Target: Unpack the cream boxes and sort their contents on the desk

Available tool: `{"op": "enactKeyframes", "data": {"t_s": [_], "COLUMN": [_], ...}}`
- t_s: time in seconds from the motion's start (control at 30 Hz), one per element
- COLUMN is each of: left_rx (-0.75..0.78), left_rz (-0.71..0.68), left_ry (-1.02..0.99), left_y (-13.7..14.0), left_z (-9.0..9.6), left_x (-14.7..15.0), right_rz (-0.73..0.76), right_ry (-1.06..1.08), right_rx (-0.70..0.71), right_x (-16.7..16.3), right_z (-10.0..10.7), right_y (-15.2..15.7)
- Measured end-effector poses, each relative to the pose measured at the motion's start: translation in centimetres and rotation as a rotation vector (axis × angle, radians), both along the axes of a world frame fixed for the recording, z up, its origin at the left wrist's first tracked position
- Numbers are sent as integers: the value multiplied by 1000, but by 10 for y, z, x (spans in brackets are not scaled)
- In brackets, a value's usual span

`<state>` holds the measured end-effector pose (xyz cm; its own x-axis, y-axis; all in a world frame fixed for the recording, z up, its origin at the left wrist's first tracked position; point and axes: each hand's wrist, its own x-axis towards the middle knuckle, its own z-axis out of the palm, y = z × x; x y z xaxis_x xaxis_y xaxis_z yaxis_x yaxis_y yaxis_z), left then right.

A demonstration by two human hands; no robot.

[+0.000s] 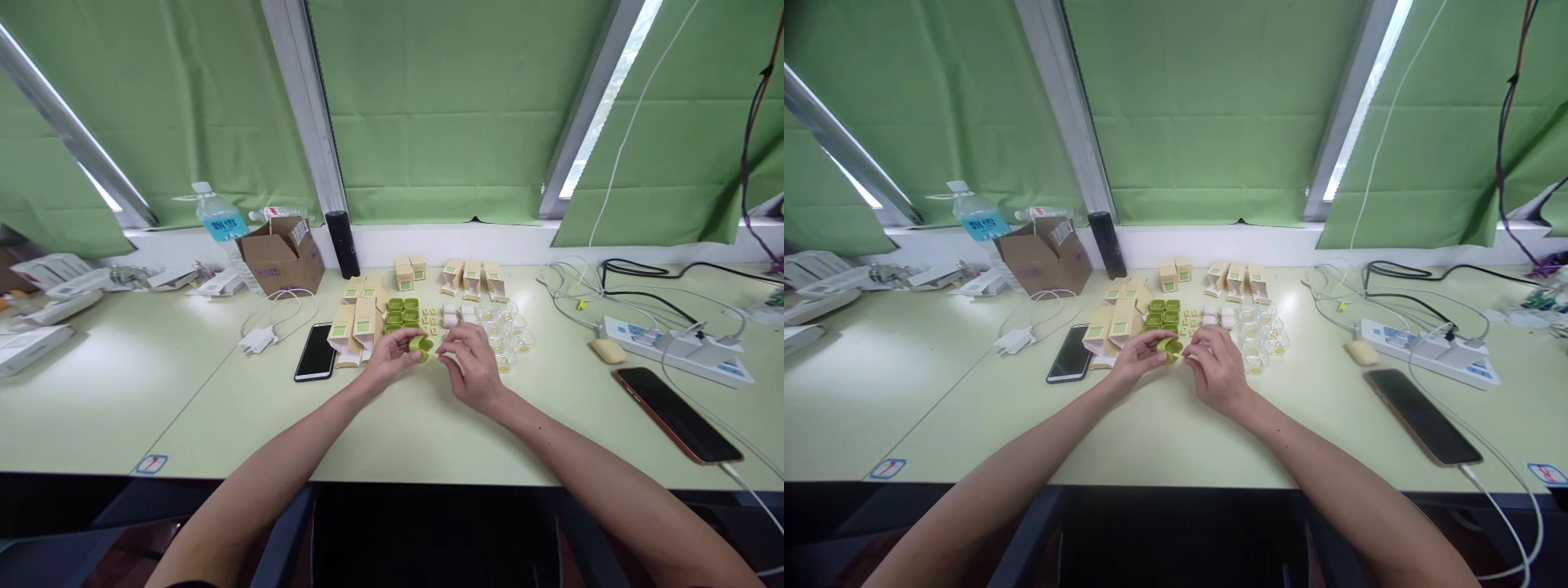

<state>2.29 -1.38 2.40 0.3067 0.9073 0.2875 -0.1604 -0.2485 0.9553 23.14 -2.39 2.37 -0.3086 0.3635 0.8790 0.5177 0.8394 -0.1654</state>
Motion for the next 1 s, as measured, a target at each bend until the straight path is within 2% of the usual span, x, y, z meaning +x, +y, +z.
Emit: {"op": "enactKeyframes", "data": {"t_s": [0.13, 0.3, 0.53, 0.67, 0.8, 1.0], "left_rx": [153, 304, 541, 522, 512, 548], "left_rz": [268, 423, 408, 419, 454, 467], "left_ry": [57, 397, 774, 928, 1051, 1172], "left_y": [9, 4, -6, -1, 2, 2], "left_z": [-2, -3, -10, -14, -17, -18], "left_x": [-8, -5, 4, 3, 2, 2], "right_rz": [-130, -329, -427, -439, -375, -323], "right_ry": [-47, -358, -582, -568, -570, -654], "right_rx": [-34, -61, -7, 17, 30, -67], "right_x": [8, 7, -2, 0, 4, 8], "right_z": [-2, -13, -21, -17, -16, -23], "right_y": [13, 33, 38, 35, 29, 23]}}
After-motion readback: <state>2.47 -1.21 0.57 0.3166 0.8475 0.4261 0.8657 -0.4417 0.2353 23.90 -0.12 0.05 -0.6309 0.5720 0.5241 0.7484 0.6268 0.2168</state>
